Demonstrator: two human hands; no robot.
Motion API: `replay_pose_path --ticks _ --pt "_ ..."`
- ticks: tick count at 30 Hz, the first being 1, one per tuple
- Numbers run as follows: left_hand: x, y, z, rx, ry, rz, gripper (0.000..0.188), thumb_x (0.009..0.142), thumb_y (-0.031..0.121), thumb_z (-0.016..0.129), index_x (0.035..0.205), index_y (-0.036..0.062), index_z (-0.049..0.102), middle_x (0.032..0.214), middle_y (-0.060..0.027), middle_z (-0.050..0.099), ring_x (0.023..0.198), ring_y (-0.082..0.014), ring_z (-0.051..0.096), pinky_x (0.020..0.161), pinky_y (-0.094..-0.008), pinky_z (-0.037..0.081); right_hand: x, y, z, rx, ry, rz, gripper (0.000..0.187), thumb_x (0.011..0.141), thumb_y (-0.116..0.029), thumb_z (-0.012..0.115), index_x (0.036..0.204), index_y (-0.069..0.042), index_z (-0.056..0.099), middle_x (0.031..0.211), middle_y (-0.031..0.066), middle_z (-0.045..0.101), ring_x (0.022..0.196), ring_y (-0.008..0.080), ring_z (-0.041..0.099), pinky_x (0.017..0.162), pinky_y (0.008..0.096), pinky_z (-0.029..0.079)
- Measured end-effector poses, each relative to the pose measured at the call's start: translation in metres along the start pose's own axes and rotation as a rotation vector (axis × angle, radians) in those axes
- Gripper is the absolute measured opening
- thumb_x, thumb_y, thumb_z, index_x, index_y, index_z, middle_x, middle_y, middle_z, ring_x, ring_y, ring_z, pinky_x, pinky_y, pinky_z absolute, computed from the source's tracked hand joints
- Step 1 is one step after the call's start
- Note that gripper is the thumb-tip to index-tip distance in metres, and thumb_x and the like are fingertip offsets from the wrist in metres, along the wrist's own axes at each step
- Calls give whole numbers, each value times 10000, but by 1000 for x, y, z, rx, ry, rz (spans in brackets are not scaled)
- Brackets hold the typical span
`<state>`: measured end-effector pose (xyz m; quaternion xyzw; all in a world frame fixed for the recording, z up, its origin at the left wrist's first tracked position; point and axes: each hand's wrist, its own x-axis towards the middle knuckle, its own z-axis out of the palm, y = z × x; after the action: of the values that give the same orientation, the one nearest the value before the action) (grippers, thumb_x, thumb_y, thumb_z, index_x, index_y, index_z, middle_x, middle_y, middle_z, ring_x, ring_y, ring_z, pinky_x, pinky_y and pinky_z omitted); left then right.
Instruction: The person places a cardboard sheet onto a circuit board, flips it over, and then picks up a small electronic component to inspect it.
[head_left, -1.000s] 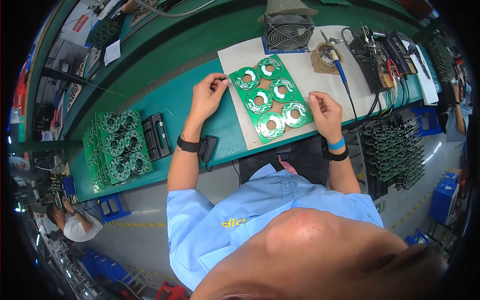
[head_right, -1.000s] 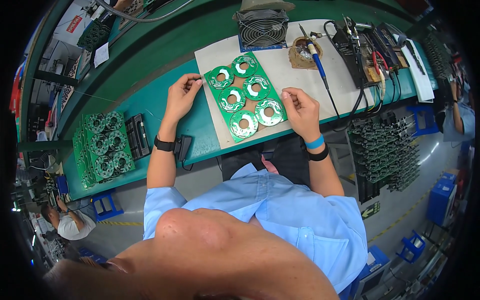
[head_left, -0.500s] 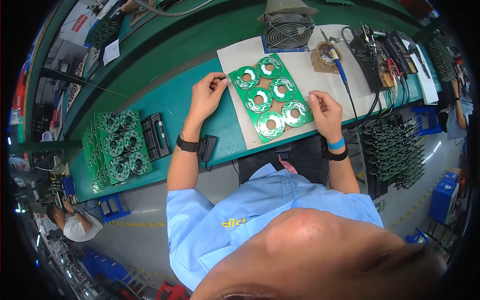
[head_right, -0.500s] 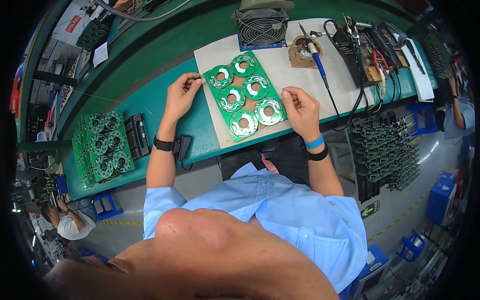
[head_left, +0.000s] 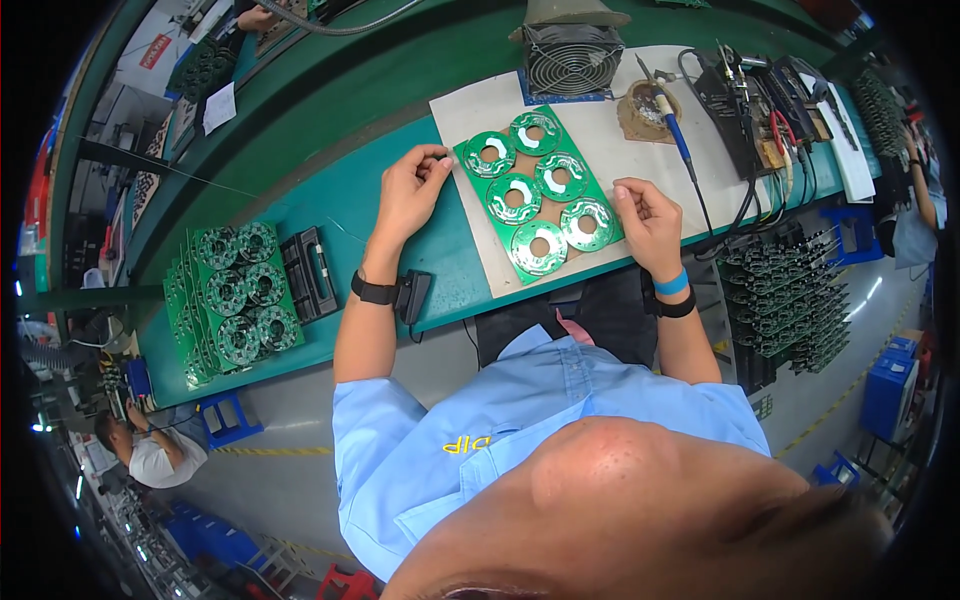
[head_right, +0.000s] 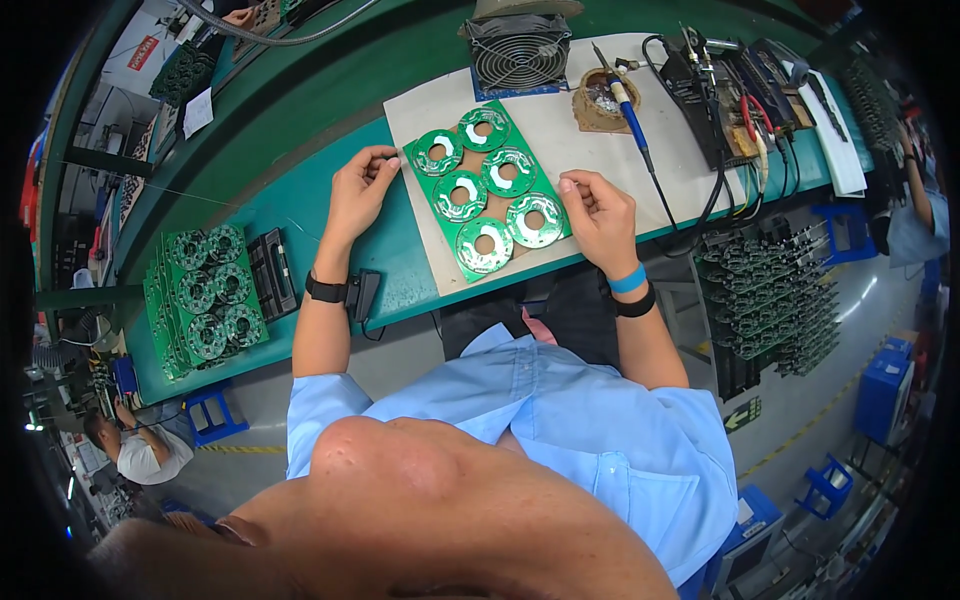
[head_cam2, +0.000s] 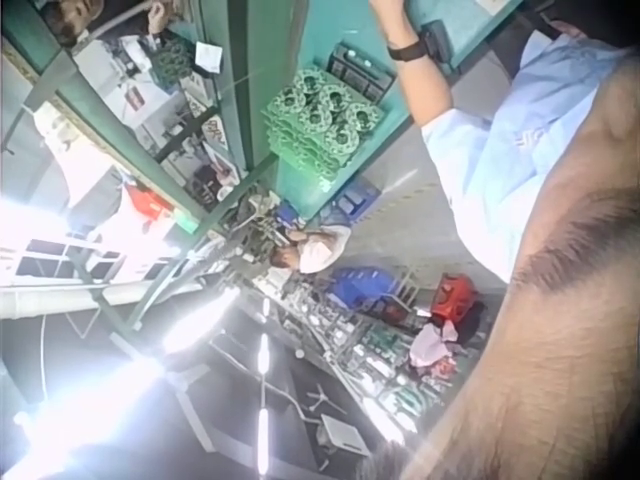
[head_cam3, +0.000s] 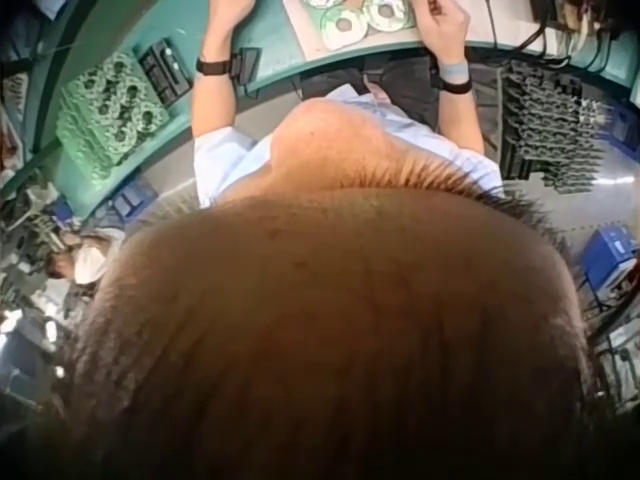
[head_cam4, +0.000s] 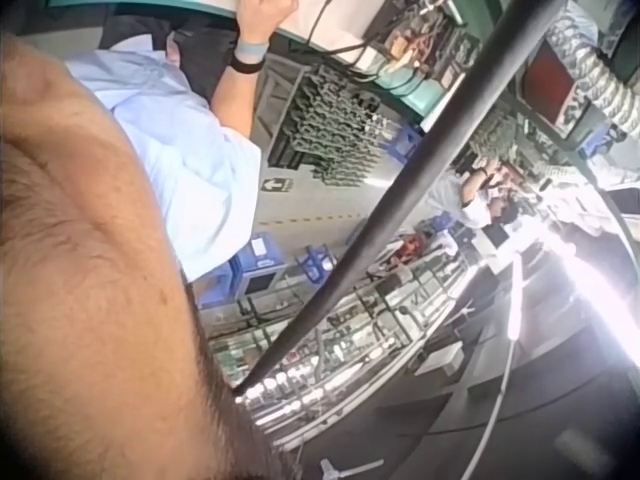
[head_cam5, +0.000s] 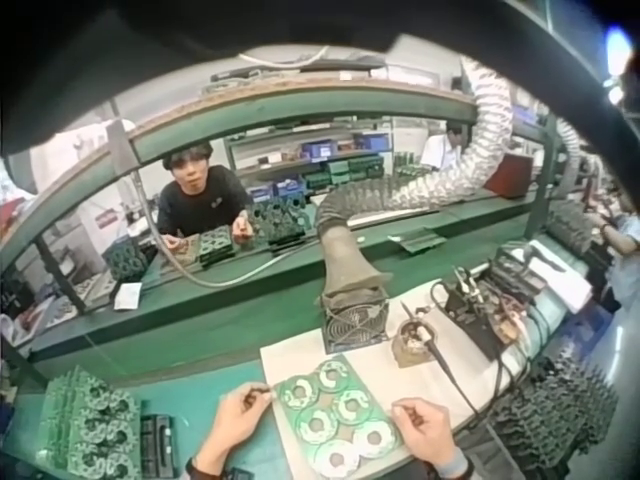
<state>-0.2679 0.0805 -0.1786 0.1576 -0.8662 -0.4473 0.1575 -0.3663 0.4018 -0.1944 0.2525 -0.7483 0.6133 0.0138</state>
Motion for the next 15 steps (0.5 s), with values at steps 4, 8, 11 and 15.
replay_pose_path --ticks 4,8,11,15 --pt "3 -1 0 -9 -12 23 231 934 180 680 1088 8 687 814 -1 646 735 -52 549 664 -216 478 -1 -3 -4 -22 0 4 137 961 -95 642 1010 28 679 753 -23 630 647 9 529 564 166 426" --pt "12 -12 6 -39 -25 129 218 947 157 662 1100 1 669 857 -22 665 770 -69 574 694 -221 488 -5 9 0 -30 36 -17 128 952 -97 645 1011 9 686 764 -10 658 662 30 562 584 193 460" --pt "9 -37 5 -99 7 128 217 953 148 654 1103 -9 663 889 -31 676 784 -78 586 708 -223 491 2 8 -15 -68 45 -55 128 945 -99 652 1006 8 688 764 -2 669 666 42 578 595 210 476" --pt "6 -10 6 -49 -22 44 214 949 142 661 1095 -14 662 899 -36 676 782 -70 582 699 -221 488 0 1 -4 -46 5 -30 130 940 -98 657 994 17 686 758 5 671 664 46 583 599 215 480"
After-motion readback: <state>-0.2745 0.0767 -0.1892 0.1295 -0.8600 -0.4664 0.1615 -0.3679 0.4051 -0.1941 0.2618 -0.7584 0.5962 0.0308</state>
